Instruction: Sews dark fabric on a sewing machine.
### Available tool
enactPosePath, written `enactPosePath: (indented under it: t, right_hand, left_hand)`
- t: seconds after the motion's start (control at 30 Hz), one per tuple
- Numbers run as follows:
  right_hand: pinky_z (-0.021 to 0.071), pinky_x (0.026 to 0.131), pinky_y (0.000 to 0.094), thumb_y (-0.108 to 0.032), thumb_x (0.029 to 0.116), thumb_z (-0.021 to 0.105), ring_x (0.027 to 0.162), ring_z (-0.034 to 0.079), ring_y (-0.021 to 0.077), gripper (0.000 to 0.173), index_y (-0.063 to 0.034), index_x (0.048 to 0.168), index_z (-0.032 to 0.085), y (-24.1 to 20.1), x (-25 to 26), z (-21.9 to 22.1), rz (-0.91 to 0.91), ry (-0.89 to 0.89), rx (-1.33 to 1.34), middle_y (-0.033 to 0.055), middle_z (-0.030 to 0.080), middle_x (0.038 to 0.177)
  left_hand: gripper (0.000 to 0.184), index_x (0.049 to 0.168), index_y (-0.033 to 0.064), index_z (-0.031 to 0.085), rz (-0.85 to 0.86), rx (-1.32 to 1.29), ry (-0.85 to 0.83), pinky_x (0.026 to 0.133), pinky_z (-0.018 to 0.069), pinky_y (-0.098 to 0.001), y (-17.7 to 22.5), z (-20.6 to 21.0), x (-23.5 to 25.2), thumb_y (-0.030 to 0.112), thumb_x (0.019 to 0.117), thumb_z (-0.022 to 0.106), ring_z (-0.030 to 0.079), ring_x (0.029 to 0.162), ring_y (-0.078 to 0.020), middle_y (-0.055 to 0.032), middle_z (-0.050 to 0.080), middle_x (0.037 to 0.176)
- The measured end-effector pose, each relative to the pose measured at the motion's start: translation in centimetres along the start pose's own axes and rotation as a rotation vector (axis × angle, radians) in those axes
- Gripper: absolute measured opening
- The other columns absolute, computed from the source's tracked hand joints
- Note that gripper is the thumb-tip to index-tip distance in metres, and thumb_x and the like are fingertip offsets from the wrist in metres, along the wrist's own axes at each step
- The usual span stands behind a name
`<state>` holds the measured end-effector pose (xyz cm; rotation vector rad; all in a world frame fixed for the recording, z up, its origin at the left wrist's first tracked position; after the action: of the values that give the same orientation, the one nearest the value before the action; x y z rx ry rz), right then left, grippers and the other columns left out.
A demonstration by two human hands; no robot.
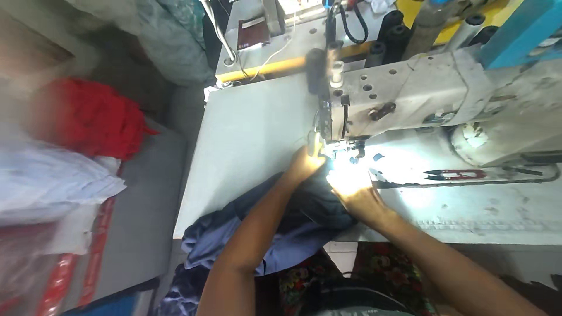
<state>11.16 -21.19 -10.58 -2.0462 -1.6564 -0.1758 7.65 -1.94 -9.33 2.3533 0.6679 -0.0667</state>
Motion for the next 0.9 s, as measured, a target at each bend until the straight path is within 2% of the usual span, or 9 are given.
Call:
enactPosePath:
  t: [0.1, 0.23, 0.33, 0.43, 0.53, 0.63, 0.73, 0.9]
  right_hand:
    - [0.0460, 0.098, 0.0650, -0.016, 0.1015, 0.058, 0.121, 0.066, 0.0356, 0.028, -0.0106, 0.123, 0.074, -0.2, -1.1, 0.2, 0.032, -0.006, -0.038, 0.0082, 0.070, 0.132]
    - [0.0403, 0.099, 0.0723, -0.019, 0.1017, 0.054, 0.124, 0.063, 0.0380, 0.032, -0.0134, 0.127, 0.073, -0.3, -1.8, 0.3, 0.077, 0.003, -0.020, 0.0061, 0.068, 0.136]
    - [0.0391, 0.103, 0.0690, -0.020, 0.1021, 0.053, 0.125, 0.063, 0.0344, 0.032, -0.0150, 0.126, 0.074, -0.3, -1.8, 0.3, 0.087, 0.031, -0.054, 0.0044, 0.070, 0.133]
    - [0.0363, 0.103, 0.0742, -0.021, 0.1022, 0.051, 0.126, 0.063, 0.0348, 0.034, -0.0138, 0.127, 0.073, -0.3, -1.5, 0.2, 0.105, 0.027, -0.082, 0.0052, 0.069, 0.134]
    - [0.0324, 0.105, 0.0759, -0.018, 0.1014, 0.052, 0.128, 0.062, 0.0351, 0.034, -0.0125, 0.128, 0.072, 0.0, -0.7, 0.5, 0.158, 0.045, -0.123, 0.0069, 0.068, 0.135]
    - [0.0327, 0.103, 0.0779, -0.016, 0.1010, 0.052, 0.128, 0.061, 0.0382, 0.036, -0.0103, 0.131, 0.070, 0.0, -0.1, 1.0, 0.221, 0.060, -0.131, 0.0081, 0.068, 0.136]
    - [0.0318, 0.104, 0.0788, -0.018, 0.1016, 0.051, 0.130, 0.059, 0.0421, 0.037, -0.0086, 0.132, 0.069, -0.1, 0.3, 1.4, 0.259, 0.048, -0.102, 0.0097, 0.067, 0.137]
    - [0.0287, 0.105, 0.0793, -0.022, 0.1021, 0.051, 0.127, 0.060, 0.0439, 0.038, -0.0077, 0.133, 0.069, -0.1, 0.5, 1.6, 0.261, 0.049, -0.100, 0.0126, 0.068, 0.134]
  left_hand:
    - [0.019, 0.104, 0.0009, 0.071, 0.017, -0.012, -0.011, 0.082, 0.0517, -0.0512, -0.5, 0.1, 0.3, 0.016, 0.0911, 0.071, 0.066, 0.090, -0.0291, -0.0163, 0.069, 0.094]
    - [0.023, 0.108, -0.0013, 0.073, 0.105, 0.010, 0.028, 0.092, 0.0513, -0.0526, 0.6, -0.5, 0.0, 0.015, 0.0929, 0.072, 0.068, 0.102, -0.0334, -0.0214, 0.071, 0.105]
    - [0.022, 0.108, -0.0025, 0.071, 0.102, 0.022, 0.052, 0.090, 0.0513, -0.0534, 0.7, -0.7, -0.2, 0.015, 0.0955, 0.068, 0.068, 0.101, -0.0342, -0.0223, 0.071, 0.103]
    - [0.028, 0.114, -0.0023, 0.070, 0.114, 0.132, 0.153, 0.093, 0.0519, -0.0537, 0.6, -0.2, 0.0, 0.018, 0.0954, 0.069, 0.069, 0.106, -0.0368, -0.0236, 0.071, 0.109]
    - [0.028, 0.111, -0.0062, 0.070, 0.150, 0.218, 0.269, 0.091, 0.0539, -0.0536, 0.7, 0.5, 0.8, 0.017, 0.0972, 0.064, 0.070, 0.104, -0.0389, -0.0258, 0.071, 0.108]
    - [0.034, 0.115, -0.0092, 0.067, 0.086, 0.269, 0.242, 0.096, 0.0519, -0.0546, 0.7, 1.2, 1.7, 0.020, 0.1002, 0.060, 0.068, 0.111, -0.0407, -0.0279, 0.070, 0.113]
    - [0.035, 0.113, -0.0116, 0.068, 0.064, 0.256, 0.203, 0.097, 0.0502, -0.0562, 0.6, 1.3, 2.0, 0.020, 0.0995, 0.062, 0.067, 0.112, -0.0432, -0.0302, 0.069, 0.112]
    - [0.033, 0.105, -0.0110, 0.069, 0.045, 0.208, 0.151, 0.096, 0.0493, -0.0541, 0.6, 0.8, 2.3, 0.021, 0.0973, 0.066, 0.067, 0.110, -0.0412, -0.0295, 0.070, 0.109]
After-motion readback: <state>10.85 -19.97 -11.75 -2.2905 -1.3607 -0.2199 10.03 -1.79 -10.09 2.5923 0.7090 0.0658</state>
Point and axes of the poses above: each hand's wrist, its own x-axis towards the middle knuckle, its own z-axis out of the palm, y = z × x, the point moved 2 cm from there along x, towards the middle knuckle
